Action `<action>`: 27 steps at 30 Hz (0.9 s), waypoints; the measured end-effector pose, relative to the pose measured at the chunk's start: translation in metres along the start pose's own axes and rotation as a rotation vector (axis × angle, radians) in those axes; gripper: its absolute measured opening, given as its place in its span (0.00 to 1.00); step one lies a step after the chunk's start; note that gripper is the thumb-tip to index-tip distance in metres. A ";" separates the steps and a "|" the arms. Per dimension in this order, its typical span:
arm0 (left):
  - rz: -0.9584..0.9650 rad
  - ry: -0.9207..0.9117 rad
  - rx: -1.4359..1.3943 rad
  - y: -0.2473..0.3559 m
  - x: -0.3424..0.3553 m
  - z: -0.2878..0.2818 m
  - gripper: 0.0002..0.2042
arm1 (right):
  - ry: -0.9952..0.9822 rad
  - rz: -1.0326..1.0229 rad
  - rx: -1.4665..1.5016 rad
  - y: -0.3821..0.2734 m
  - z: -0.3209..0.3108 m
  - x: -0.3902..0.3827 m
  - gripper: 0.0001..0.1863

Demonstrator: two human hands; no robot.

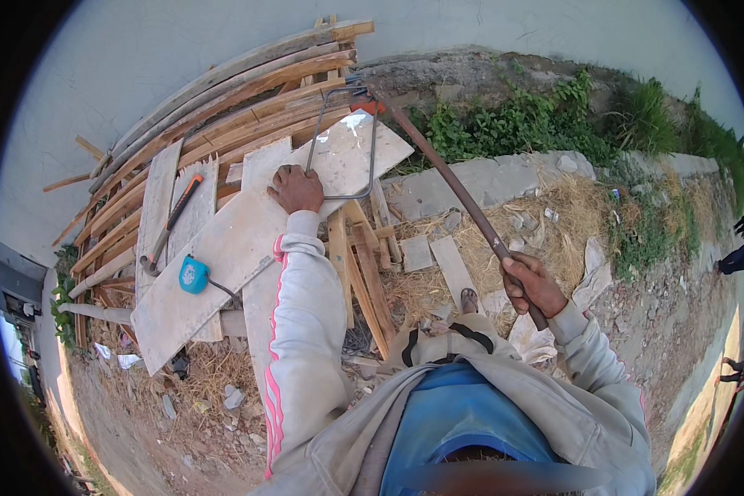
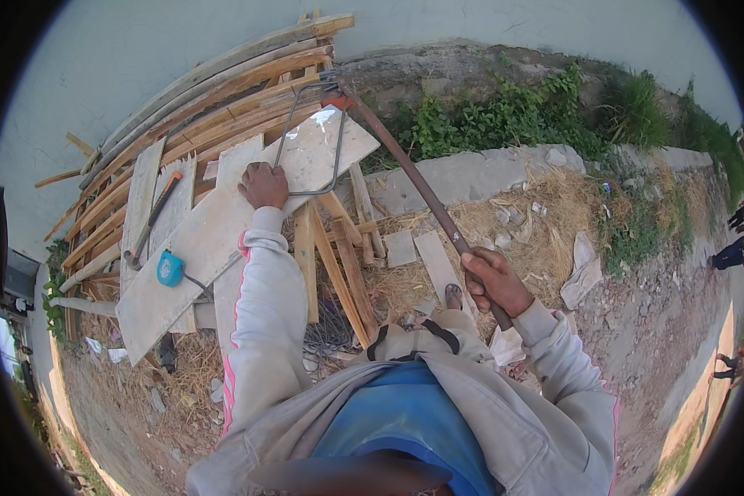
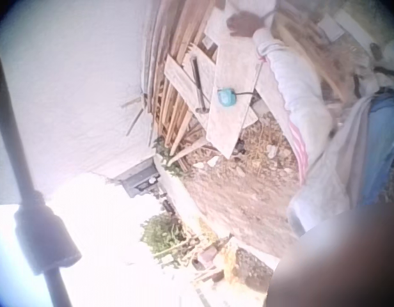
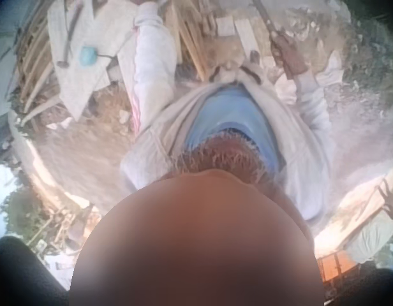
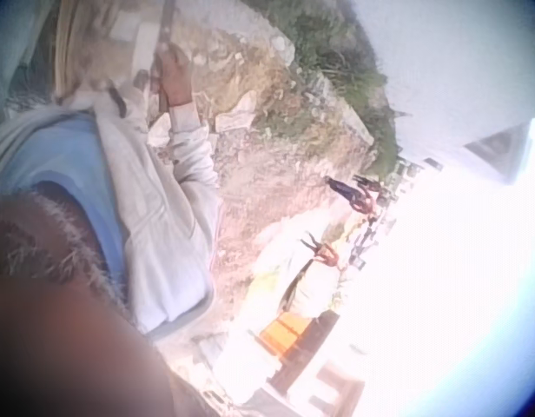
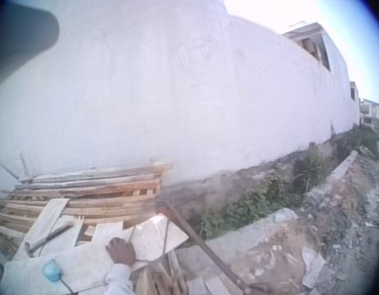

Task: The person uses a metal bar to bend thin metal rods into a U-shape. They repeatedly position the rod on a wooden plank and apply pressure with the bar to form the bend, then place the finished piece aside.

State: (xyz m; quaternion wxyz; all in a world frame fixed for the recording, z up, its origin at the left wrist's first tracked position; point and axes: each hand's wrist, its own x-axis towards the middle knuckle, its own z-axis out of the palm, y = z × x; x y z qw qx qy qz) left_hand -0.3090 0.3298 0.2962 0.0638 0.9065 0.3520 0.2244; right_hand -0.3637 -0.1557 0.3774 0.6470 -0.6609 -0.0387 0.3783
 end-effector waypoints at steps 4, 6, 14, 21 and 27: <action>-0.041 -0.037 0.001 0.003 0.000 -0.010 0.18 | -0.055 -0.007 -0.108 -0.021 -0.045 0.006 0.14; -0.062 -0.027 0.011 0.005 -0.002 -0.012 0.18 | -0.110 -0.025 -0.132 -0.026 -0.057 0.007 0.13; -0.054 0.022 0.106 0.008 -0.004 -0.012 0.16 | -0.154 -0.183 -0.029 -0.038 -0.109 0.018 0.13; -0.139 0.007 0.041 0.036 -0.017 -0.030 0.13 | -0.081 -0.366 -0.274 -0.034 -0.194 0.139 0.14; -0.097 0.115 -0.003 0.069 -0.018 -0.064 0.13 | 0.032 -0.342 -0.367 -0.023 -0.247 0.257 0.15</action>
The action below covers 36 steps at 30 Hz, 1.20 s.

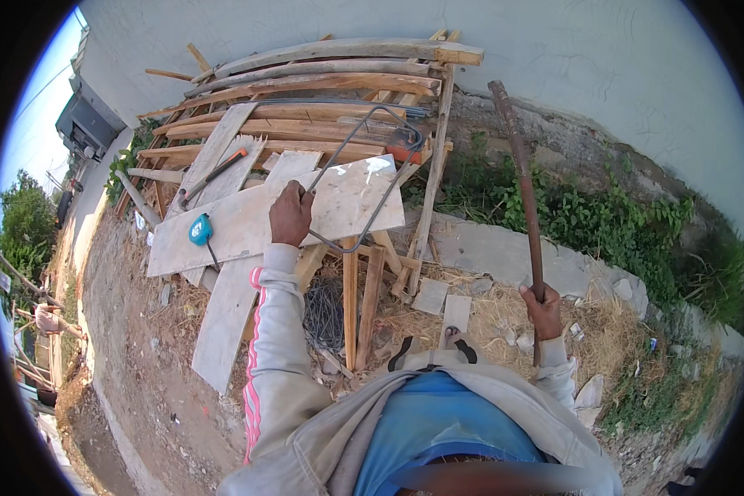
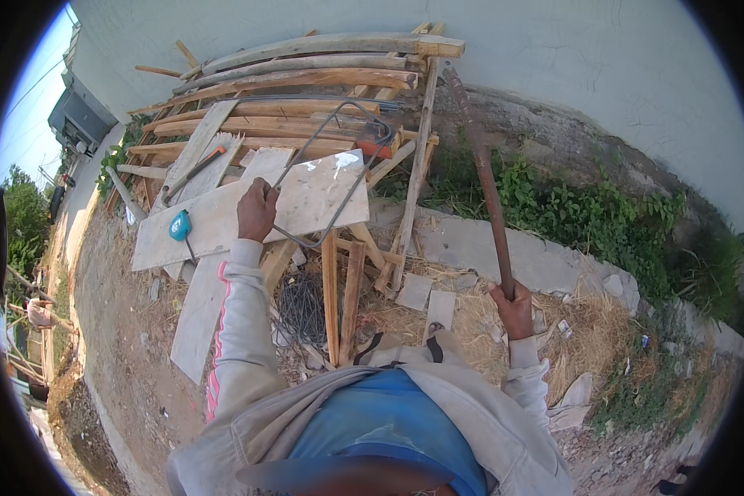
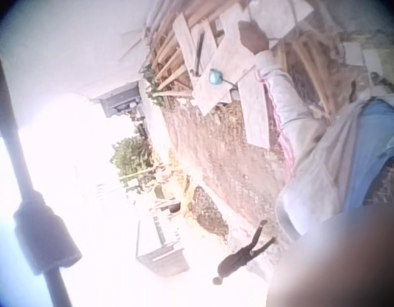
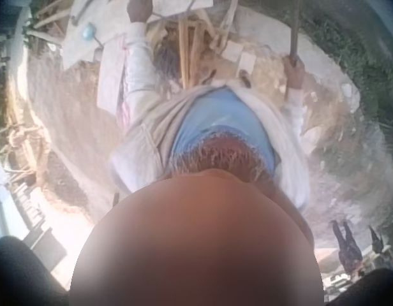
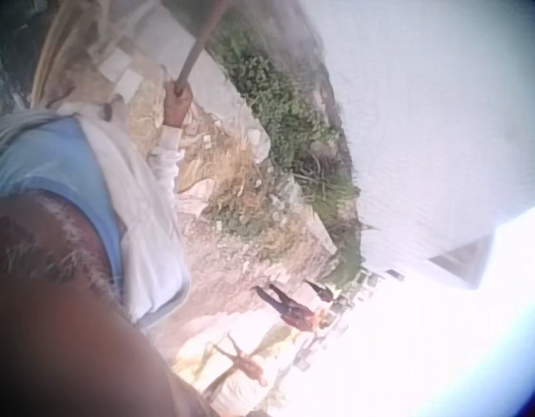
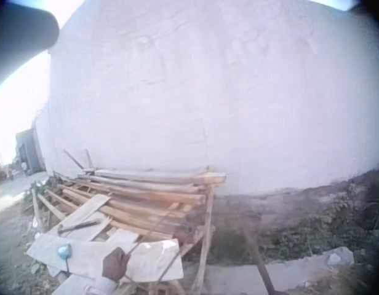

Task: The person uses a metal bar to bend thin metal rods into a U-shape. They repeatedly position the rod on a wooden plank and apply pressure with the bar to form the bend, then place the finished piece aside.

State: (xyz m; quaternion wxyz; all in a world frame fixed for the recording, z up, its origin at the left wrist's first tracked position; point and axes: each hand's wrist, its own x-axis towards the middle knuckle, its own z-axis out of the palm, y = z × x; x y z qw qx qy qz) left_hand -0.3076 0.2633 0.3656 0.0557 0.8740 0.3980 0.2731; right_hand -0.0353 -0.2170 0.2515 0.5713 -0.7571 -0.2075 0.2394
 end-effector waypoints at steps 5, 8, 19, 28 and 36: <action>-0.023 0.075 -0.061 0.024 -0.007 -0.014 0.15 | -0.029 -0.052 -0.051 0.062 -0.003 0.028 0.17; -0.070 0.085 -0.046 0.028 -0.017 -0.019 0.16 | -0.118 0.074 -0.031 0.093 -0.004 0.036 0.18; -0.072 0.168 0.187 0.000 -0.040 -0.005 0.16 | -0.151 0.098 -0.023 0.150 -0.016 0.041 0.21; -0.071 0.173 0.297 -0.015 -0.057 -0.010 0.16 | -0.243 0.056 -0.111 0.162 -0.033 0.063 0.19; -0.115 0.125 0.255 0.010 -0.061 -0.032 0.15 | -0.236 -0.025 -0.048 0.145 -0.031 0.105 0.19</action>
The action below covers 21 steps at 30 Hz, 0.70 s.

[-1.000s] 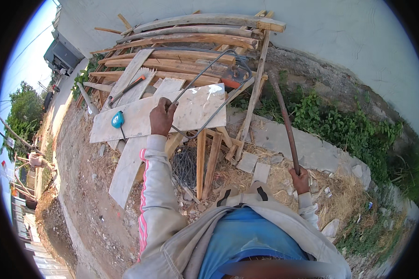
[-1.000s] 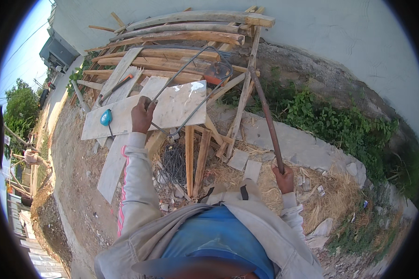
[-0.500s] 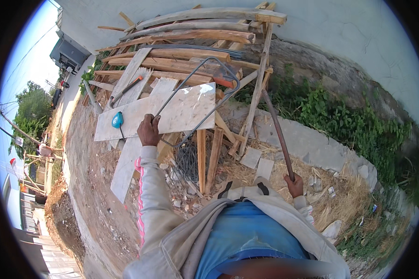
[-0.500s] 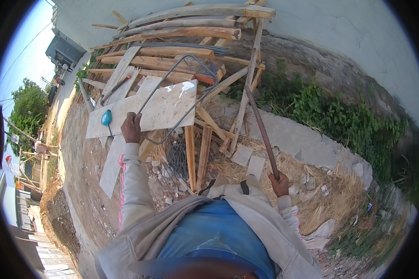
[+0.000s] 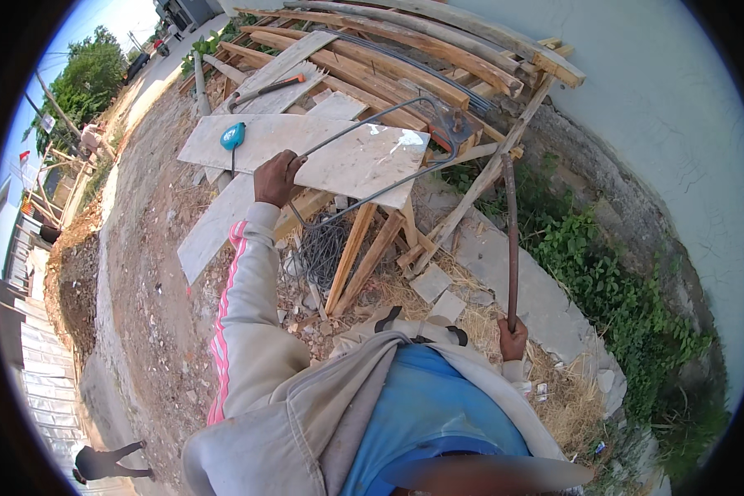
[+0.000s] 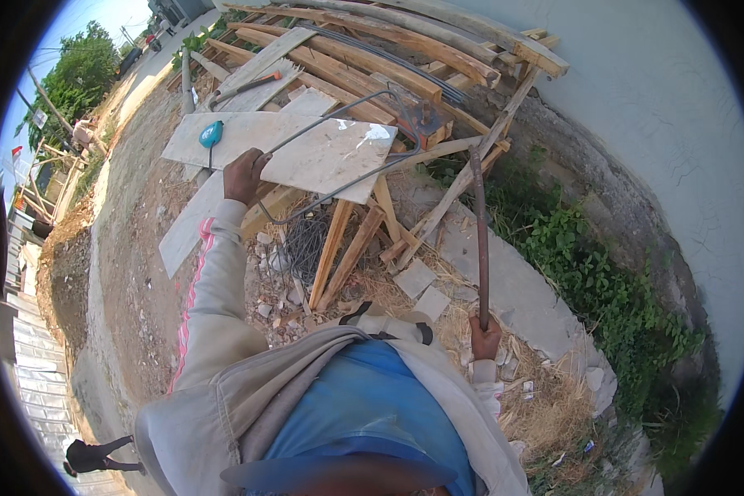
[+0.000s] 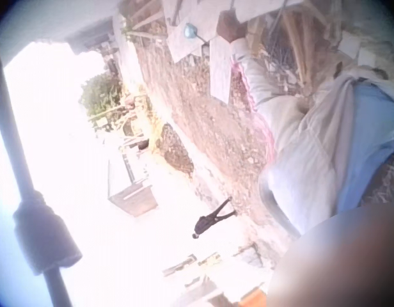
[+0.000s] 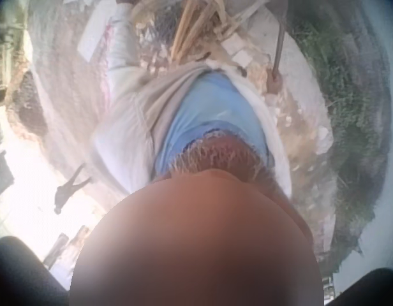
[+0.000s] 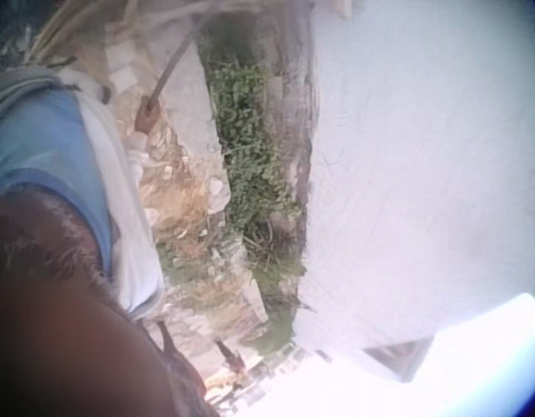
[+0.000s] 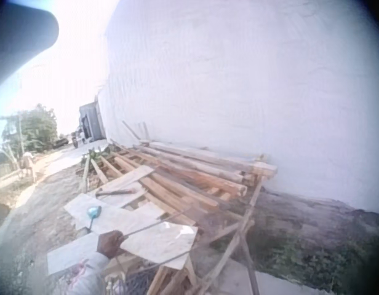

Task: The person uses a metal bar to bend thin metal rods into a U-shape. They repeatedly position the rod on a wooden plank and apply pressure with the bar to form the bend, then place the finished piece aside.

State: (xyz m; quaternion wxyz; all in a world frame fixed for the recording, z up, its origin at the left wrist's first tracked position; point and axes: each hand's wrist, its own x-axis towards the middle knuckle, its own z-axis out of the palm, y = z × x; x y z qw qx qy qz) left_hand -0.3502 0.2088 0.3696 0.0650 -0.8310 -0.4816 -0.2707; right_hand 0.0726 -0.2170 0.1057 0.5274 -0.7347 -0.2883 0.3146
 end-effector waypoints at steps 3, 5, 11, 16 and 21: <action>-0.041 0.061 -0.011 -0.002 -0.037 -0.029 0.14 | 0.027 -0.023 0.009 0.015 0.007 0.002 0.19; -0.012 0.100 0.028 -0.006 -0.058 -0.037 0.13 | -0.048 0.059 0.054 0.027 0.008 0.001 0.18; -0.095 0.075 0.175 -0.028 -0.069 -0.034 0.11 | -0.093 0.203 0.019 0.031 0.010 0.013 0.16; 0.021 0.083 0.235 -0.043 -0.006 -0.014 0.15 | -0.089 -0.115 0.098 -0.016 0.024 0.034 0.16; 0.001 0.052 0.181 -0.046 0.049 0.022 0.18 | -0.030 -0.167 0.134 -0.066 0.034 0.042 0.16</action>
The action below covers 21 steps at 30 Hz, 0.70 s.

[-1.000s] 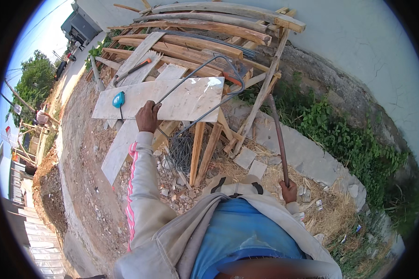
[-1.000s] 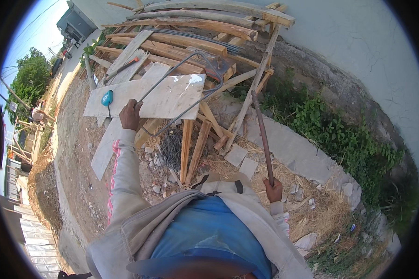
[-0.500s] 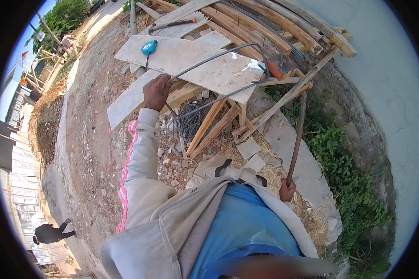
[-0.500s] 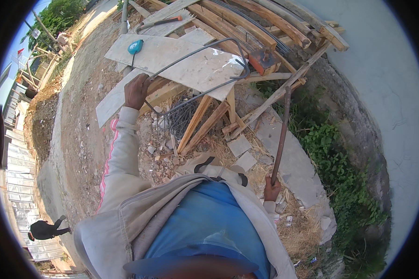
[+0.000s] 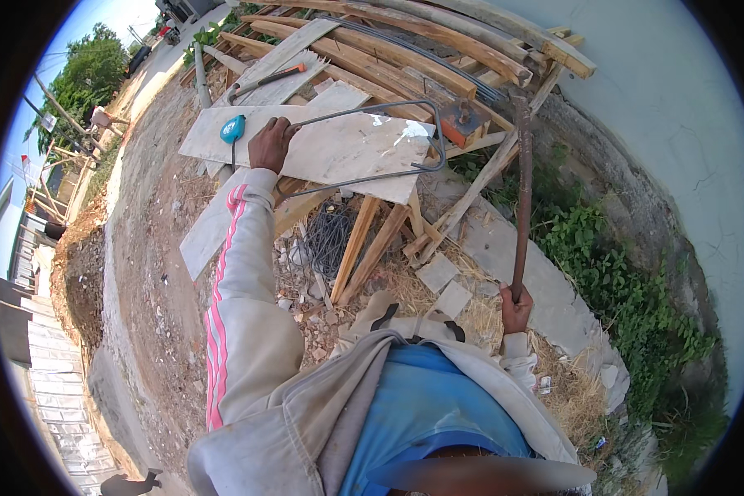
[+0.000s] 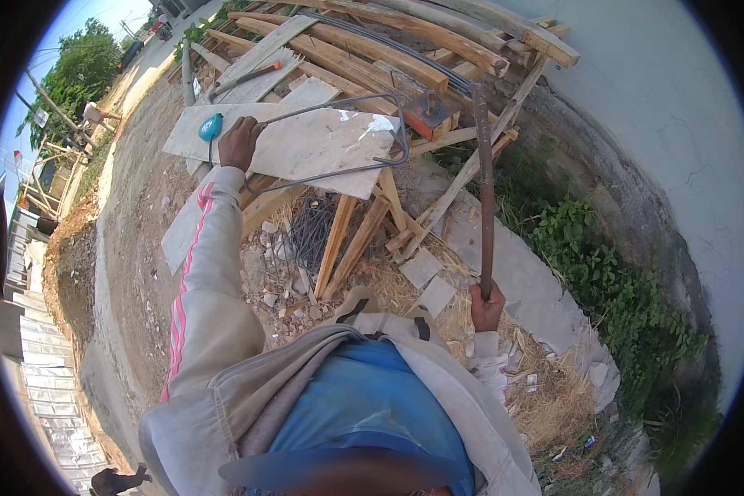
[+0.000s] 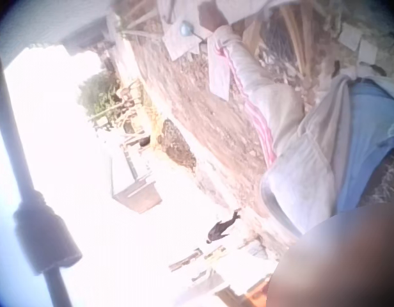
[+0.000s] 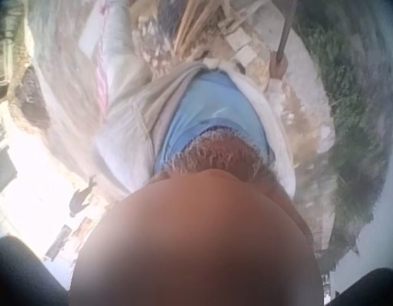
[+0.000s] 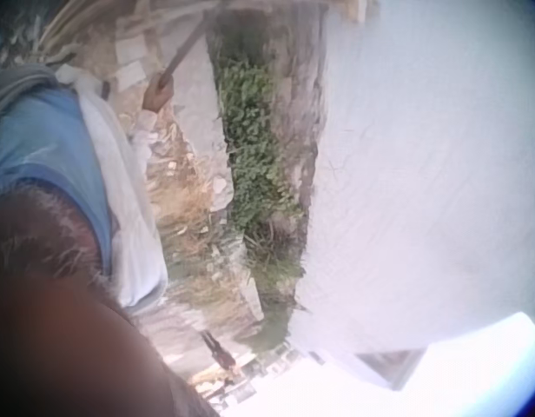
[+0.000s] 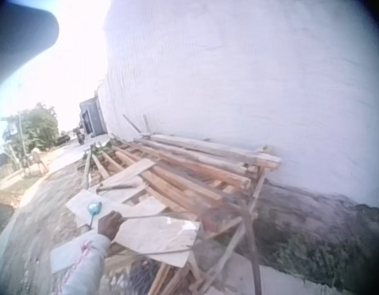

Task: The person uses a metal bar to bend thin metal rods into a U-shape. They repeatedly position the rod on a wooden plank and apply pressure with the bar to form the bend, then place the finished piece aside.

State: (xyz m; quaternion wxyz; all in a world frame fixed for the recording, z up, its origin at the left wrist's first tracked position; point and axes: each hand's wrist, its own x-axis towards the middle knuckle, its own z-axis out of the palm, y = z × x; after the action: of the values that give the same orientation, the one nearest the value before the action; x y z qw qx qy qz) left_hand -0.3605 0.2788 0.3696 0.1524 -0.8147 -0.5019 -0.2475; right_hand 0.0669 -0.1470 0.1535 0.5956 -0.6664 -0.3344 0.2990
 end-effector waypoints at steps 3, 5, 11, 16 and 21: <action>0.022 0.013 -0.019 0.004 0.018 0.022 0.18 | 0.061 -0.012 -0.054 -0.013 -0.003 -0.008 0.16; 0.030 0.003 -0.036 0.006 0.025 0.035 0.17 | 0.093 -0.026 -0.087 -0.014 -0.009 -0.023 0.16; 0.061 -0.075 -0.152 0.005 0.036 0.046 0.18 | 0.179 0.189 -0.140 0.017 -0.022 -0.081 0.19; 0.123 0.061 -0.257 -0.001 0.030 0.031 0.16 | 0.148 0.207 -0.304 0.070 -0.009 -0.112 0.18; 0.135 -0.029 -0.280 -0.004 0.042 0.039 0.15 | 0.109 0.302 -0.113 0.076 0.019 -0.095 0.20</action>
State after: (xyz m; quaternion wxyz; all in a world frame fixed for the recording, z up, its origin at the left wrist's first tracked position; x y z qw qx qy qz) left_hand -0.3386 0.3311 0.3610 0.0464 -0.8634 -0.4087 -0.2922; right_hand 0.0020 -0.2172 0.0761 0.5228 -0.7567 -0.2138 0.3291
